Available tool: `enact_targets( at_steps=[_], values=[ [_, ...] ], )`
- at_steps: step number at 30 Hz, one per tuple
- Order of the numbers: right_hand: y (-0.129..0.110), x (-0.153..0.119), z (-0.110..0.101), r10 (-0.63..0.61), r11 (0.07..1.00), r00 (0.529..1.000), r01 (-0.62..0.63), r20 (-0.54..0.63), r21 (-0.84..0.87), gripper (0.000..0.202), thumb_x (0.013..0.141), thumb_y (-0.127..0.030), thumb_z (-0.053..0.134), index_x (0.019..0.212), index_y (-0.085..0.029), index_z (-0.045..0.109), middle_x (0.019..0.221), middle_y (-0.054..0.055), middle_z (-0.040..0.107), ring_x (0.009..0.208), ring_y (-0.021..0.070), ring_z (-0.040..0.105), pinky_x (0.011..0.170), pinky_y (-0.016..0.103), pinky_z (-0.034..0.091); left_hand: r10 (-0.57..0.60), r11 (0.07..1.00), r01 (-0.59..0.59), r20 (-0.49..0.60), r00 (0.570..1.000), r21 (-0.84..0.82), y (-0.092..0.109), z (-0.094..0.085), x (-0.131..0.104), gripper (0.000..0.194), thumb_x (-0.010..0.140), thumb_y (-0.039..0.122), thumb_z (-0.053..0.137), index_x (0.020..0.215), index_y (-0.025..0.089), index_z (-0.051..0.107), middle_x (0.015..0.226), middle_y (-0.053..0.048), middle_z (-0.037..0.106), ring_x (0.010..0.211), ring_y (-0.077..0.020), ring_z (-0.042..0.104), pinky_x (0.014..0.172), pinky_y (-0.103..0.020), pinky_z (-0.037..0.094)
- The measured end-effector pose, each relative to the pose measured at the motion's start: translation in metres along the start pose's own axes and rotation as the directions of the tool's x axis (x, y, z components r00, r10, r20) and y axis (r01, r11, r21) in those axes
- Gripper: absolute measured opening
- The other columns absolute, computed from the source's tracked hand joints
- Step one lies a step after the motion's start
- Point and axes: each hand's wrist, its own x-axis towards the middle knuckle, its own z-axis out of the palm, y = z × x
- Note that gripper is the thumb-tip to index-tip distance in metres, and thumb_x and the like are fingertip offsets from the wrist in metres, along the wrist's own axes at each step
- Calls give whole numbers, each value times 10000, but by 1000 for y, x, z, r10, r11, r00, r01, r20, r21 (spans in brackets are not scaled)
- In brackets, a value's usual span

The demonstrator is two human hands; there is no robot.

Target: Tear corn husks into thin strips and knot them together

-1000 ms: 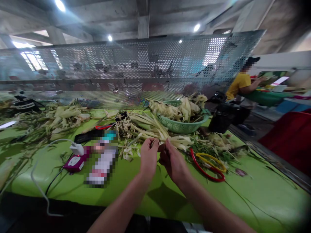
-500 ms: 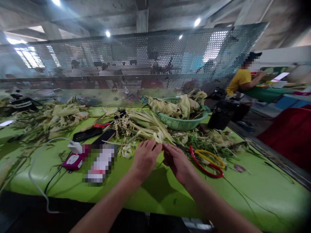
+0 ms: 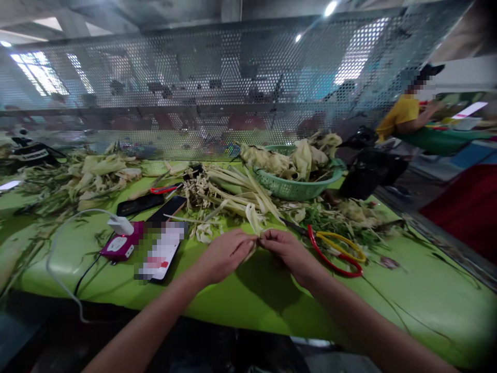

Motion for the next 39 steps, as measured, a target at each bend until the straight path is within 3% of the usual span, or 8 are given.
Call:
enact_targets(
  at_steps=[5, 9, 13, 16, 23, 31, 35, 39],
  values=[
    [-5, 1, 0, -64, 989, 998, 62, -5, -137, 156, 657, -307, 700, 654, -182, 608, 544, -58, 514, 478, 85, 369, 475, 222, 245, -57, 998, 60, -109, 992, 25, -17, -8, 4, 147, 832, 233, 541, 808, 205, 683, 798, -51, 655, 750, -189, 557, 698, -286, 393],
    [-9, 3, 0, -95, 974, 995, 93, 0, -207, 106, 663, -275, 677, 644, -187, 619, 536, -58, 520, 486, 92, 377, 499, 229, 277, -179, 969, 144, -174, 968, -200, -22, -6, 8, 115, 791, 277, 594, 737, 186, 638, 754, -29, 619, 721, -163, 538, 667, -263, 395],
    [-10, 6, 6, -133, 953, 989, 144, 59, -267, 40, 650, -222, 631, 624, -192, 637, 581, -35, 568, 560, 124, 459, 555, 243, 337, -358, 721, 243, -48, 933, -648, -16, 7, 13, 175, 794, 342, 593, 795, 166, 599, 806, -21, 633, 590, -99, 532, 614, -240, 418],
    [-9, 10, 9, -188, 920, 977, 211, 99, -329, 56, 636, -184, 603, 600, -199, 643, 584, -29, 583, 586, 139, 482, 564, 245, 343, -381, 579, 251, 14, 924, -776, -12, 16, 15, 206, 802, 366, 588, 782, 162, 565, 790, -26, 652, 606, -101, 575, 641, -245, 442],
    [-22, 14, -11, -195, 815, 951, 292, 239, -501, 120, 730, -299, 647, 698, -207, 717, 560, -32, 550, 538, 117, 433, 506, 227, 286, -405, 714, 269, -68, 912, -646, -23, 16, 14, 179, 823, 330, 560, 780, 158, 592, 725, -11, 612, 699, -126, 562, 714, -263, 442],
    [-48, 5, -3, -253, 813, 936, 342, 243, -471, 236, 771, -408, 640, 701, -196, 717, 620, -8, 592, 588, 132, 477, 554, 243, 346, -343, 750, 258, -24, 939, -608, -25, 23, 12, 174, 727, 283, 670, 825, 148, 618, 757, -39, 631, 677, -133, 535, 663, -260, 427],
    [-51, 1, -2, -272, 825, 886, 416, 377, -383, 300, 837, -440, 575, 727, -210, 733, 739, 28, 652, 714, 176, 562, 676, 280, 428, -305, 734, 200, -52, 951, -650, -24, 21, 11, 171, 759, 315, 643, 780, 148, 614, 725, -30, 613, 674, -133, 531, 661, -257, 421],
    [-45, 10, -14, -445, 777, 863, 504, 237, -377, 259, 849, -413, 580, 760, -218, 727, 874, 56, 671, 847, 211, 593, 795, 328, 441, -370, 670, 256, -15, 929, -696, -23, 19, 9, 145, 771, 300, 627, 793, 158, 603, 713, -6, 586, 666, -117, 522, 658, -245, 413]
  ],
)
